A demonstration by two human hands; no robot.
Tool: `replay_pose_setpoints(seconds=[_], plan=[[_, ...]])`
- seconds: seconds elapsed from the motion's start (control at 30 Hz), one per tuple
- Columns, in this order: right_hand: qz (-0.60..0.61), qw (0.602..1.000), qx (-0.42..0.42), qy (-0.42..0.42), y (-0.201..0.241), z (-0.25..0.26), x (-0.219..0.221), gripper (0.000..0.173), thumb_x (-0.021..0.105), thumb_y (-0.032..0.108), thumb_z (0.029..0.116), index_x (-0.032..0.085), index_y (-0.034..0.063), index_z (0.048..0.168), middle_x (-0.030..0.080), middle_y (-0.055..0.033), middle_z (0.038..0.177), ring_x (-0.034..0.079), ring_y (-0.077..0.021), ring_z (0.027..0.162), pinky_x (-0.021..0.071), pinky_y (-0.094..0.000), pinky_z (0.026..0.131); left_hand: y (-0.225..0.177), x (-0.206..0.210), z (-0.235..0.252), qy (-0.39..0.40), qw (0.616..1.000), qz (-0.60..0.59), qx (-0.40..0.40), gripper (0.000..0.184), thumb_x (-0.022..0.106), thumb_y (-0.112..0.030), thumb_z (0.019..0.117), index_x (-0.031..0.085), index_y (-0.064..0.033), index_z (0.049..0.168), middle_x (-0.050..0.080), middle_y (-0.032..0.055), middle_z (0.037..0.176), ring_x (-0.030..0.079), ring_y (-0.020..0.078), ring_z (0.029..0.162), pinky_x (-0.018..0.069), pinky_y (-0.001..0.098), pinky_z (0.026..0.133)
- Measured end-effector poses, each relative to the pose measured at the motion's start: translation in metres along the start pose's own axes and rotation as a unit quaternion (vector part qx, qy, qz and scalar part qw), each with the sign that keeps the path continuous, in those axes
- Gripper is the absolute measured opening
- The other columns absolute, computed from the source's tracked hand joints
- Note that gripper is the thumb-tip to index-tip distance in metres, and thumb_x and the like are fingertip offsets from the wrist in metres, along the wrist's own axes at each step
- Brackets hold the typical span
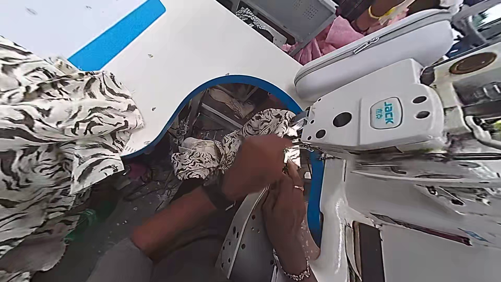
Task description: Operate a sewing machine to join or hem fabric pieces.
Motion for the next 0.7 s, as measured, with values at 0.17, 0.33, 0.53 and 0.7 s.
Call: replay_pose_setpoints(seconds=[0.17,0.33,0.53,0.7], plan=[[-0.038,0.999,-0.003,-0.01,0.008,0.001,-0.004,0.028,0.05,0.003,0.0889,0.074,-0.0012,0.101,0.063,-0.0284,0.134,0.073,-0.0393,0.101,0.0594,-0.0434,0.074,0.111,0.079,0.079,0.1,0.886,-0.363,-0.272,0.047,0.039,-0.048,0.1094,0.056,-0.009,0.09,0.051,-0.0015,0.068,0.048,0.0046,0.054,0.0433,0.0203,0.051],[-0.015,1.0,0.006,0.004,0.006,-0.001,-0.006,0.027,0.052,0.003,0.0884,0.076,0.0,0.102,0.063,-0.0282,0.135,0.074,-0.0362,0.088,0.0588,-0.0413,0.068,0.126,0.1,0.141,0.076,0.902,-0.305,-0.297,0.025,0.062,-0.011,0.0997,0.059,0.0082,0.115,0.062,0.0165,0.099,0.058,0.0201,0.085,0.0509,0.0394,0.078],[0.12,0.989,0.081,0.012,-0.002,-0.011,-0.028,0.03,0.058,0.0,0.0929,0.068,-0.0118,0.119,0.066,-0.0278,0.129,0.072,-0.0417,0.102,0.0578,-0.0549,0.083,0.13,0.071,0.048,-0.11,0.889,-0.326,-0.304,0.025,0.063,-0.016,0.1017,0.064,0.0072,0.111,0.067,0.0184,0.097,0.063,0.0235,0.086,0.0538,0.043,0.083],[0.491,0.869,0.06,-0.001,0.053,-0.016,-0.123,0.059,0.064,0.049,0.0963,0.06,-0.0056,0.12,0.071,0.0146,0.1,0.058,0.0192,0.098,0.0473,-0.0063,0.085,-0.171,-0.009,-0.089,0.087,0.952,-0.251,0.15,0.019,0.075,-0.008,0.0848,0.071,0.0107,0.085,0.069,0.01,0.074,0.066,0.0103,0.072,0.0512,0.0267,0.073]])
Point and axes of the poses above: each hand's wrist, its own z-axis towards the middle knuckle, its own x-axis out of the palm, y = z × x, the point moved 7 cm from there along z, towards the middle knuckle
